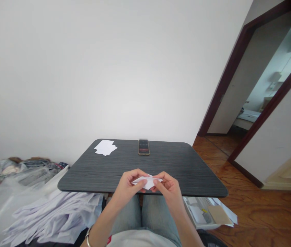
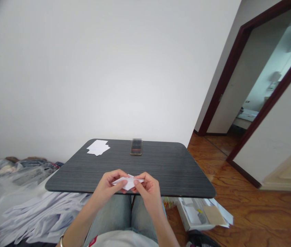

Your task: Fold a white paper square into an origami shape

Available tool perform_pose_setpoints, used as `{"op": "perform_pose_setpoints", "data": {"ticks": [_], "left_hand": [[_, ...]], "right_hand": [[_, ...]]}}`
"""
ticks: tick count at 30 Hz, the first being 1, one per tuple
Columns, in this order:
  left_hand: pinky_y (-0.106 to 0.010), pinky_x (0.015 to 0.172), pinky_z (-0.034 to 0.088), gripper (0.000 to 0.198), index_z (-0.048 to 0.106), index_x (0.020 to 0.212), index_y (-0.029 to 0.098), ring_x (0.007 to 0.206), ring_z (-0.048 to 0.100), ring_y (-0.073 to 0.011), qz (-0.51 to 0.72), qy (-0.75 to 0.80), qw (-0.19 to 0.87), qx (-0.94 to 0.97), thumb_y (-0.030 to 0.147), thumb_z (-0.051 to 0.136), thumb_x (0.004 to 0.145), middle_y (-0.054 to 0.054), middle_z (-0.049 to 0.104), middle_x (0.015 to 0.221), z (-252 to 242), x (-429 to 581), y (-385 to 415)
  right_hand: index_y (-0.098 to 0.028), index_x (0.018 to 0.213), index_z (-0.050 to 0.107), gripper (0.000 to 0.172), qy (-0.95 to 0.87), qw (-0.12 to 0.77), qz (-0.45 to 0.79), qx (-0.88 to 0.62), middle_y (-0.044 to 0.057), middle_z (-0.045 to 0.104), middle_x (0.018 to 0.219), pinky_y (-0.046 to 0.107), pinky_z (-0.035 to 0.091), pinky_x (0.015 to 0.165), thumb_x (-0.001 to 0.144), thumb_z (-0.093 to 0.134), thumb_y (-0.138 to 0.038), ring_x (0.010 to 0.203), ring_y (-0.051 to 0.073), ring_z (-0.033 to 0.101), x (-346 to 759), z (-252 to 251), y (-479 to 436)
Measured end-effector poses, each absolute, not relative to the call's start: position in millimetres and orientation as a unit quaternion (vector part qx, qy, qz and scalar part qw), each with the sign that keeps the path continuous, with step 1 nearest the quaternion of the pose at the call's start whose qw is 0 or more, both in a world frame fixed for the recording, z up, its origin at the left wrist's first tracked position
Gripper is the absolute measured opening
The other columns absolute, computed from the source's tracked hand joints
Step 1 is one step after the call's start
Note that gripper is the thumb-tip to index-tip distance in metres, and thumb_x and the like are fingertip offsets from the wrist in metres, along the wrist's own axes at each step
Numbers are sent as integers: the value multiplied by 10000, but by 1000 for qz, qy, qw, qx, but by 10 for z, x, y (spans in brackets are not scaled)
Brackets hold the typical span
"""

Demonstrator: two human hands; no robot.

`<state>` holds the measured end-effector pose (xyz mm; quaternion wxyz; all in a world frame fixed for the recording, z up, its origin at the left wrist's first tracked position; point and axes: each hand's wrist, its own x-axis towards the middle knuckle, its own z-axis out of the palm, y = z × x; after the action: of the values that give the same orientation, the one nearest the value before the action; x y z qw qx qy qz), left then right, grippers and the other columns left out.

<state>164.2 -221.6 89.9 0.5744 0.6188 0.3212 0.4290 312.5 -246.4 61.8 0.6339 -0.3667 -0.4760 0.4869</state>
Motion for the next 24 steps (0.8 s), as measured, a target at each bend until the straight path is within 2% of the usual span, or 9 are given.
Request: {"op": "perform_pose_setpoints", "data": {"ticks": [5,13,17,24], "left_hand": [[-203,494,445,217,615,705,119,542,534,-109,439,321,572,614,329,654,670,-23,617,630,972,1677,-2263],[-201,511,439,201,625,721,119,552,539,-106,452,306,595,589,311,659,670,-23,623,630,972,1659,-2259],[-199,514,438,194,625,709,120,565,541,-109,455,313,587,591,306,661,667,-27,625,638,977,1660,-2257],[-213,538,436,174,627,691,124,583,554,-125,456,329,544,623,296,647,675,-33,638,656,991,1655,-2260]], "right_hand": [[-164,655,625,168,-450,646,508,-349,-12,628,582,179,463,484,660,701,-314,506,90,546,3080,695,-2504],[-156,698,667,161,-408,645,546,-346,19,660,606,209,472,502,659,696,-309,505,108,564,3075,716,-2542],[-154,724,689,175,-405,649,539,-353,36,671,653,225,488,519,652,694,-313,533,116,566,3101,699,-2531],[-155,746,699,189,-378,661,538,-361,28,659,620,232,503,529,641,694,-312,533,123,578,3133,710,-2539]]}}
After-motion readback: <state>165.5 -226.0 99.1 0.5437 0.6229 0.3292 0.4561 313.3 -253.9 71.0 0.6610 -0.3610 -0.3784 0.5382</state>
